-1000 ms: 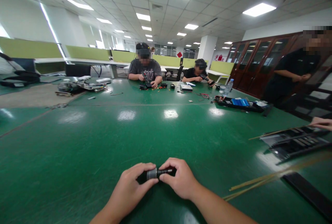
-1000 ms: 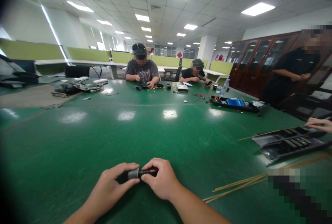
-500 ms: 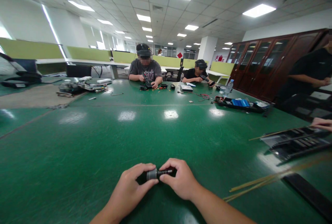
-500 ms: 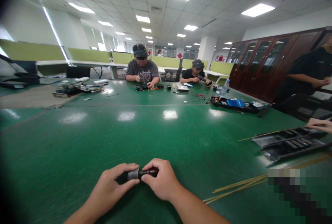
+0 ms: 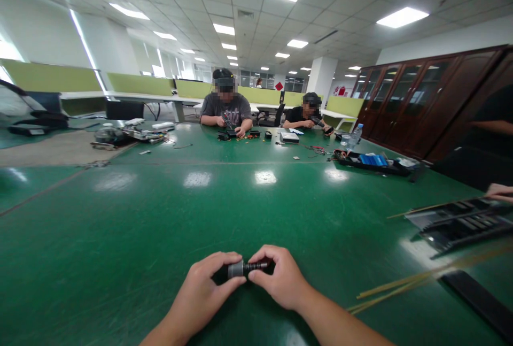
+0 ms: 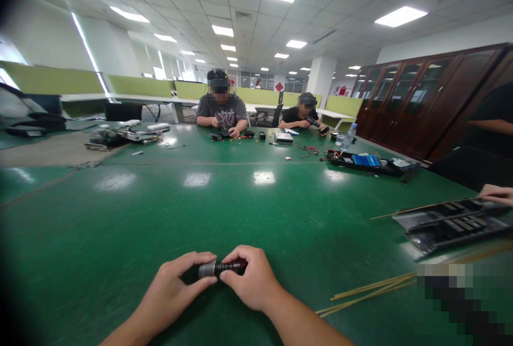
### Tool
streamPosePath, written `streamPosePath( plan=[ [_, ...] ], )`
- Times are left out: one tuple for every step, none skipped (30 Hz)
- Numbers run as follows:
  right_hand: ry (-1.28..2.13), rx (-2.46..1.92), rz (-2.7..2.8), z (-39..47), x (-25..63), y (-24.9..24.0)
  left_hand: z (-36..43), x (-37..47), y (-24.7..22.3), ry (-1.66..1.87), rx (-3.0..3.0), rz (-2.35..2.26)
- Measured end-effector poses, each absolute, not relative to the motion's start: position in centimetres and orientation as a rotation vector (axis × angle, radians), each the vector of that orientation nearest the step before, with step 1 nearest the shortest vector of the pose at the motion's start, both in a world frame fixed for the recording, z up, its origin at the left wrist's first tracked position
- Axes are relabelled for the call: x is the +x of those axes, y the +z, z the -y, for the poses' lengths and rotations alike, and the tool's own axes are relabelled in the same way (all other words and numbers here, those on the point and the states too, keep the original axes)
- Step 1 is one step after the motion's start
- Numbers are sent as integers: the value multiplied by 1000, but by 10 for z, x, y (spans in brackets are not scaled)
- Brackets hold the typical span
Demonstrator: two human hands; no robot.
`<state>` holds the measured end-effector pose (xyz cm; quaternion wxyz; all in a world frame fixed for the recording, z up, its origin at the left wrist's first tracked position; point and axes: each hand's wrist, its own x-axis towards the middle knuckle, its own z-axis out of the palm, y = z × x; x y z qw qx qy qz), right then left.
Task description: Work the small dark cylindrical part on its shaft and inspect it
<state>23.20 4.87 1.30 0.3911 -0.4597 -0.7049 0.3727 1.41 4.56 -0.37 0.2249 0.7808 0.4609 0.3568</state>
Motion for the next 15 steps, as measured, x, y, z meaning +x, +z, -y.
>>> streamPosePath(
  plan=[
    [950,-1172,1789,-49,232,12,-45,14,-3,984,2153,-1271],
    [956,-1174,1787,-49,232,12,-45,14,-3,984,2153,-1270],
    [964,-1176,1784,-49,231,11,-45,14,-3,983,2153,-1271],
    [971,-1176,1781,-50,231,10,-44,14,-3,983,2152,-1271],
    [973,-1177,1780,-50,231,10,-44,14,-3,982,2151,-1271],
    [971,-1178,1780,-50,231,9,-44,14,-3,981,2150,-1271],
    [967,-1181,1780,-50,231,9,-44,14,-3,983,2151,-1271],
    [964,-1183,1781,-51,232,9,-44,14,-3,984,2153,-1271],
    [962,-1184,1782,-51,232,9,-44,14,-3,987,2155,-1272],
    [963,-1186,1784,-51,232,9,-44,14,-3,989,2158,-1274],
    [965,-1189,1784,-50,231,10,-45,14,-4,991,2159,-1276],
    [967,-1193,1785,-50,231,10,-45,14,-4,994,2160,-1278],
    [967,-1198,1786,-50,231,10,-45,14,-4,995,2159,-1278],
    [966,-1203,1788,-50,231,10,-45,14,-4,997,2158,-1277],
    [963,-1207,1789,-50,231,9,-45,13,-4,1000,2158,-1275]
  ],
)
